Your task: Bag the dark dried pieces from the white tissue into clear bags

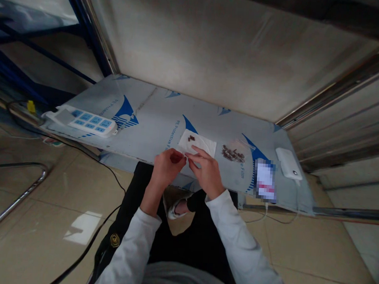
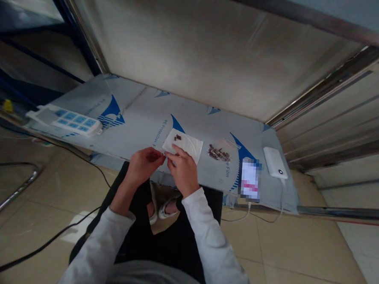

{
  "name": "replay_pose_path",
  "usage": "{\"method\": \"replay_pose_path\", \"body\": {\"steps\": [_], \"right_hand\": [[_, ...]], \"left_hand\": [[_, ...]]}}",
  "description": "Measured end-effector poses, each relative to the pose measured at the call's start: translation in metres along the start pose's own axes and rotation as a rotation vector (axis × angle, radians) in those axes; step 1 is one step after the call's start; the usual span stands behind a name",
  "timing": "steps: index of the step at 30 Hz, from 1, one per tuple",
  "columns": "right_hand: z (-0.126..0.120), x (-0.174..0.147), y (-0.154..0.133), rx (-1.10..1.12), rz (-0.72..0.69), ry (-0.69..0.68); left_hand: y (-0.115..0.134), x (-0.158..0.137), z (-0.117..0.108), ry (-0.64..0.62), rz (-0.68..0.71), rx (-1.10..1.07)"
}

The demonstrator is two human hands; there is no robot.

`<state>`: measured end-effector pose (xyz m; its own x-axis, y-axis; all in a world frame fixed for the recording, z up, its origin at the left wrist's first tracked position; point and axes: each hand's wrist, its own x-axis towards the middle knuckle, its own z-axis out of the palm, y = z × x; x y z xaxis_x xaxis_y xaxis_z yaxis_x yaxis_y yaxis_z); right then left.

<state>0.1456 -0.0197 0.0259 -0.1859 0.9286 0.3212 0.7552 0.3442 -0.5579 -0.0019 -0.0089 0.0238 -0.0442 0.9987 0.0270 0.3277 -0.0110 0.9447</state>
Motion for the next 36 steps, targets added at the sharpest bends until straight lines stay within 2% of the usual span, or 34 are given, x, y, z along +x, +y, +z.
{"method": "replay_pose_path", "body": {"steps": [4,7,8,10,12,14,17,20,23,26,30,33,35,36], "right_hand": [[-0.006,0.012,0.001,0.066,-0.108,-0.131],[-0.008,0.016,0.004,0.181,-0.08,-0.091],[-0.008,0.016,0.005,0.239,-0.048,-0.054],[-0.008,0.014,0.007,0.405,0.048,0.003],[-0.008,0.011,0.009,0.608,0.164,-0.011],[-0.009,0.007,0.012,0.768,0.233,-0.076],[-0.012,0.002,0.016,0.827,0.22,-0.16],[-0.015,0.0,0.018,0.803,0.218,-0.169],[-0.019,0.0,0.017,0.809,0.28,-0.165],[-0.024,0.002,0.016,0.774,0.315,-0.191],[-0.032,0.003,0.02,0.683,0.305,-0.21],[-0.035,0.003,0.026,0.694,0.307,-0.212],[-0.037,0.002,0.029,0.702,0.283,-0.199],[-0.039,0.002,0.03,0.702,0.265,-0.191]], "left_hand": [[0.003,-0.001,-0.007,-0.072,0.017,0.011],[0.002,0.001,-0.011,-0.126,0.056,-0.044],[0.001,0.002,-0.01,-0.077,0.069,-0.064],[-0.003,0.004,-0.009,0.117,0.037,-0.125],[-0.008,0.006,-0.007,0.256,-0.08,-0.246],[-0.012,0.007,-0.005,0.178,-0.213,-0.416],[-0.014,0.007,-0.005,-0.012,-0.317,-0.63],[-0.015,0.006,-0.004,-0.018,-0.33,-0.701],[-0.017,0.007,-0.002,-0.016,-0.322,-0.677],[-0.019,0.007,-0.003,0.029,-0.218,-0.548],[-0.01,0.003,-0.013,0.117,0.136,-0.206],[0.003,-0.001,-0.017,0.018,0.395,0.073],[0.009,-0.002,-0.015,-0.06,0.471,0.143],[0.009,-0.002,-0.012,-0.071,0.454,0.122]]}}
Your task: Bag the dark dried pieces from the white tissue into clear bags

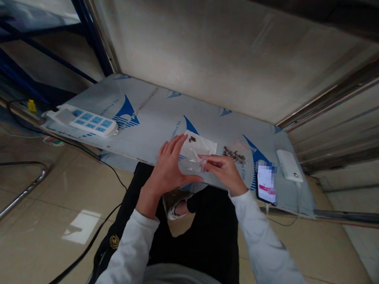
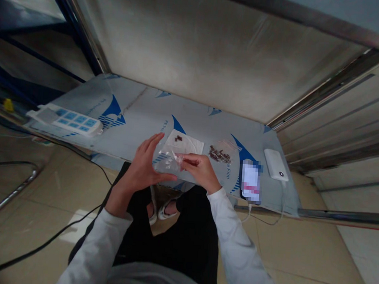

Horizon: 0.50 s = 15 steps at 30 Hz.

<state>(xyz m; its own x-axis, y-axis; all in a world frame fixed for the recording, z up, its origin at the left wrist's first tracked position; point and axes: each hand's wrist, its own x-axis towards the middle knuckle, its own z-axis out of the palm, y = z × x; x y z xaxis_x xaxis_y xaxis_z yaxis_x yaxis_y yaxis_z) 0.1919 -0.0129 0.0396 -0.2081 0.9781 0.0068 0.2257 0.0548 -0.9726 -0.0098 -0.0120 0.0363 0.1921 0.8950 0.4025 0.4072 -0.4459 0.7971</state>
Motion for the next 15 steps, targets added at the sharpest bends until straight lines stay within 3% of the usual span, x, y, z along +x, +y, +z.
{"method": "replay_pose_path", "body": {"steps": [2,4,6,7,9,11,15], "right_hand": [[-0.002,-0.002,-0.001,-0.009,-0.031,0.018],[-0.002,-0.005,-0.003,-0.008,-0.039,0.062],[-0.002,-0.007,-0.003,0.0,-0.03,0.136],[-0.001,-0.008,-0.003,0.005,-0.027,0.177],[0.0,-0.01,-0.001,0.019,-0.027,0.248],[0.0,-0.011,0.002,0.037,-0.014,0.283],[-0.001,-0.011,0.005,0.093,0.034,0.195]], "left_hand": [[-0.002,0.0,0.007,0.081,-0.173,-0.136],[-0.007,-0.001,0.013,0.136,-0.463,-0.365],[-0.011,-0.002,0.015,0.06,-0.683,-0.601],[-0.012,-0.003,0.014,0.005,-0.728,-0.695],[-0.012,-0.003,0.011,-0.048,-0.726,-0.81],[-0.011,-0.003,0.009,-0.016,-0.701,-0.846],[-0.013,-0.003,0.007,-0.036,-0.666,-0.778]]}}
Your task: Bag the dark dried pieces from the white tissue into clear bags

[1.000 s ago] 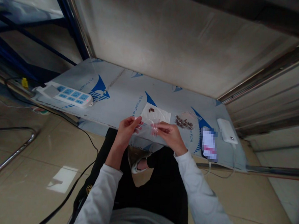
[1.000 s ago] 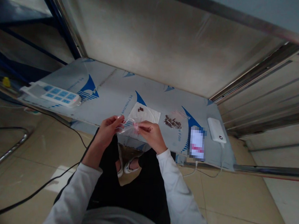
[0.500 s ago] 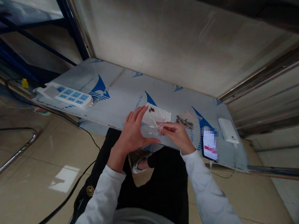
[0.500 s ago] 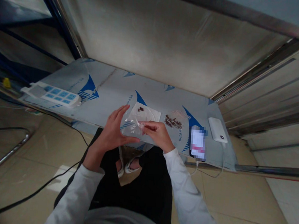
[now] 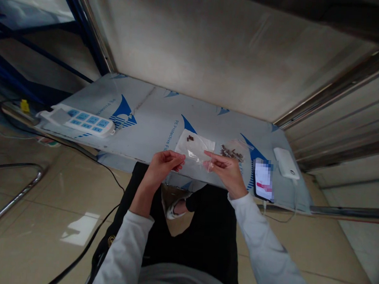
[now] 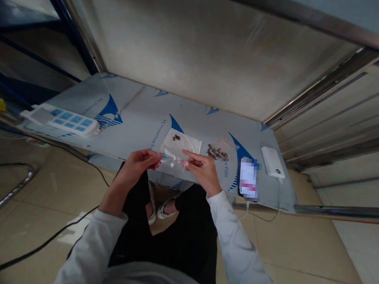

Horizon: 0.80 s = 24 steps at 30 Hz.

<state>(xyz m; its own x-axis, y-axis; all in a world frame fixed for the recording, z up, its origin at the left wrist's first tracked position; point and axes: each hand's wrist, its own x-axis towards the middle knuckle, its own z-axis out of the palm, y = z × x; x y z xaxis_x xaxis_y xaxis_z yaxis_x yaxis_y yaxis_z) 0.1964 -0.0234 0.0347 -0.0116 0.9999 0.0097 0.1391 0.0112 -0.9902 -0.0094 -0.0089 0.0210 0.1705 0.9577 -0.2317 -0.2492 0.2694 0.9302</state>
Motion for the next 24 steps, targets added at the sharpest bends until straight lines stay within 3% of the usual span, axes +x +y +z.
{"method": "replay_pose_path", "body": {"steps": [3,6,9,12,15,19,22,24], "right_hand": [[-0.003,0.0,-0.001,-0.002,0.015,-0.054],[-0.006,0.0,-0.008,-0.162,-0.002,-0.077],[-0.008,0.0,-0.019,-0.446,-0.082,-0.154],[-0.004,0.0,-0.031,-0.674,-0.18,-0.235],[0.003,-0.002,-0.038,-0.79,-0.25,-0.275],[0.008,0.003,-0.033,-0.703,-0.276,-0.286],[0.005,0.025,-0.014,-0.521,-0.276,-0.18],[0.004,0.05,0.006,-0.563,-0.259,-0.042]], "left_hand": [[-0.001,0.001,-0.005,0.031,0.091,0.201],[0.005,-0.002,-0.007,0.077,0.398,0.556],[0.011,-0.009,0.004,-0.056,0.635,0.87],[0.009,-0.013,0.021,-0.173,0.645,0.988],[0.0,-0.012,0.032,-0.204,0.602,0.985],[-0.011,-0.005,0.031,-0.148,0.561,0.945],[-0.018,0.0,0.02,-0.052,0.55,0.856],[-0.022,0.003,0.012,0.003,0.54,0.8]]}}
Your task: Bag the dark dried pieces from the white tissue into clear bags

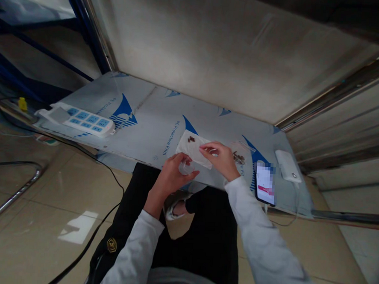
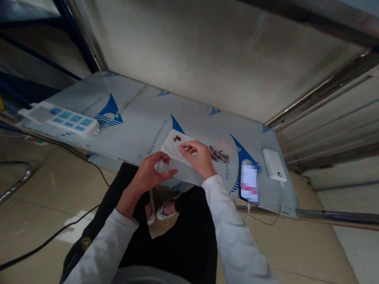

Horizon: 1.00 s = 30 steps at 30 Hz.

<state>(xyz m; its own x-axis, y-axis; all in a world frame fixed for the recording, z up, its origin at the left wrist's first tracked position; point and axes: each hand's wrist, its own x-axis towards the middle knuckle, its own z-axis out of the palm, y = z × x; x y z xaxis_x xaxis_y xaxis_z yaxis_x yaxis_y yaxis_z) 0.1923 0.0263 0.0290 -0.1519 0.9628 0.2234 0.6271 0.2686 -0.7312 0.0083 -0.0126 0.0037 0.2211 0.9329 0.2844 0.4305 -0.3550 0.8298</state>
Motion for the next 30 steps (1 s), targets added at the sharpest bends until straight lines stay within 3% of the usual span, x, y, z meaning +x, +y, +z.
{"method": "replay_pose_path", "body": {"steps": [5,11,30], "right_hand": [[0.042,0.054,0.049,-0.292,0.088,-0.016],[0.075,0.077,0.056,-0.434,0.112,-0.039],[0.073,0.056,0.05,-0.571,0.189,-0.075]], "left_hand": [[-0.015,-0.001,-0.007,0.058,-0.085,-0.012],[-0.022,0.001,-0.018,0.103,-0.135,-0.015],[-0.027,0.006,-0.017,0.094,-0.135,-0.04]]}}
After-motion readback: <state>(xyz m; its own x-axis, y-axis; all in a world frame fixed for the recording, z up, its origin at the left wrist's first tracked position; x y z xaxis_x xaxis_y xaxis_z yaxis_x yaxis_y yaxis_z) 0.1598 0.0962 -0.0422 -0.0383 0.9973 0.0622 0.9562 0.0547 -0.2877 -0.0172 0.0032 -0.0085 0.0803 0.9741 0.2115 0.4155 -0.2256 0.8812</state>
